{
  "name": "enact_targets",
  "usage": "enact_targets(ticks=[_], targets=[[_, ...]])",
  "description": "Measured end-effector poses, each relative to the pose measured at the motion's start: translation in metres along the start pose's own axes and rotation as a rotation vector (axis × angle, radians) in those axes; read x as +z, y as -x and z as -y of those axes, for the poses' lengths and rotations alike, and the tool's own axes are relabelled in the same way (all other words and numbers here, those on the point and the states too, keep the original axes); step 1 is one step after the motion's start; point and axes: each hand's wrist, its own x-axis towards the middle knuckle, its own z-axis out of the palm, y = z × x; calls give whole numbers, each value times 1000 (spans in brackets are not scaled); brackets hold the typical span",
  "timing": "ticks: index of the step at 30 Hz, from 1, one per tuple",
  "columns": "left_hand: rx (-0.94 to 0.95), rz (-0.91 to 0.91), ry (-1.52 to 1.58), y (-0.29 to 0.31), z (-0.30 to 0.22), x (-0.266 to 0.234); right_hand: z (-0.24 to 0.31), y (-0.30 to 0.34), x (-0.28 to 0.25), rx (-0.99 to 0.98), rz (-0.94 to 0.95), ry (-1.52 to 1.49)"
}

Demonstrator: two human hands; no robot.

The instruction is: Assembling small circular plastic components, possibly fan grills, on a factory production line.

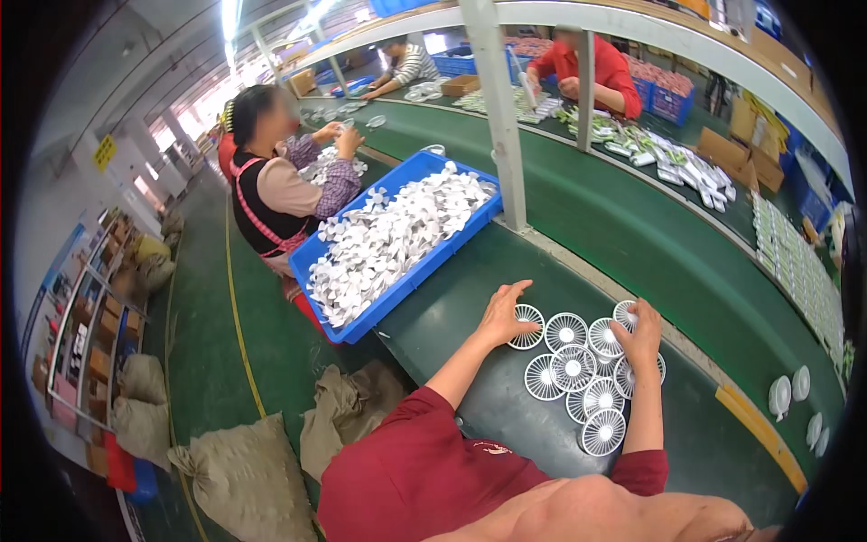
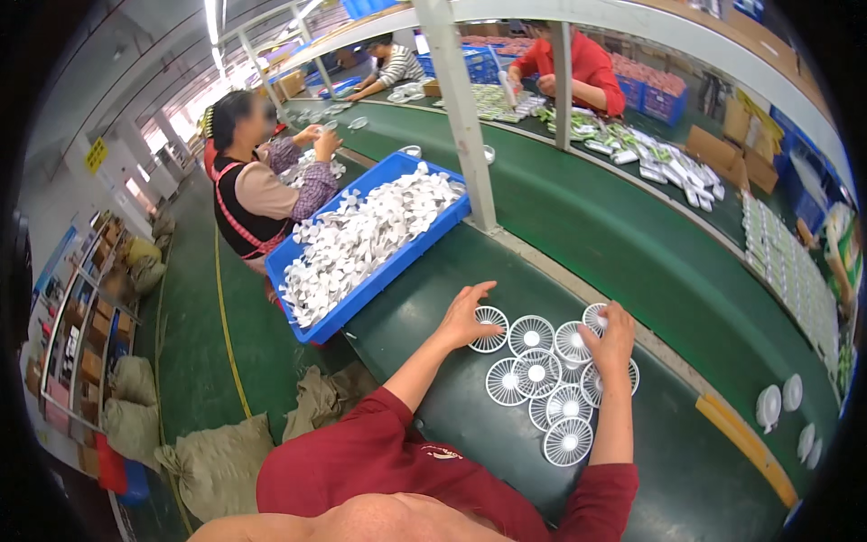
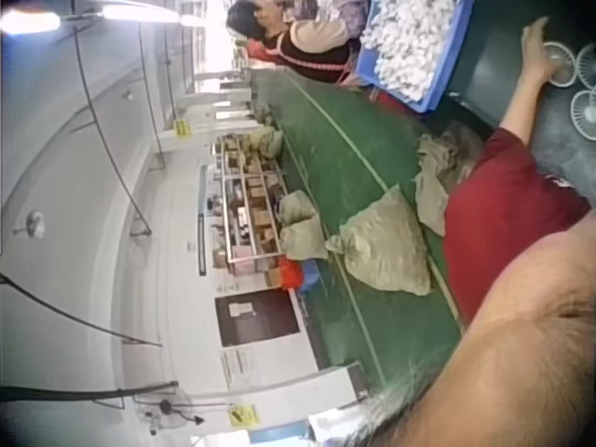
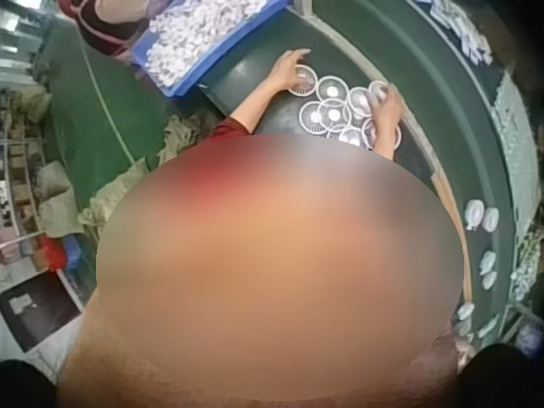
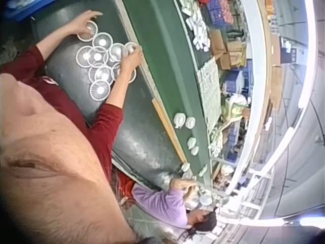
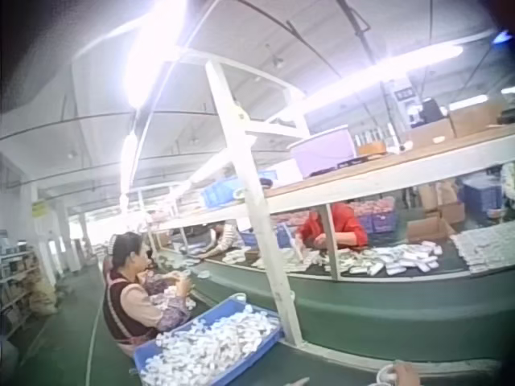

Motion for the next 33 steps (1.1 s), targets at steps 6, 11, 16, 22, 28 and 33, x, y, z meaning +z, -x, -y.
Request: enact_targets(ticks=[6,11,16,22,28,33], targets=[[-69,154,559,-28,-2,-12,7,-2,-6,8,32,29],[-90,239,874,-56,-39,-2,3,-1,-8,27,54,40],[113,168,473,-86,-28,64,9,-3,-5,0,60,40],[143,-49,218,-74,-31,91,6,-2,-6,10,55,37],[205,-91,205,-73,-27,94,9,-3,-9,16,73,45],[181,-106,147,-73,-32,94,7,-3,-9,20,86,58]])
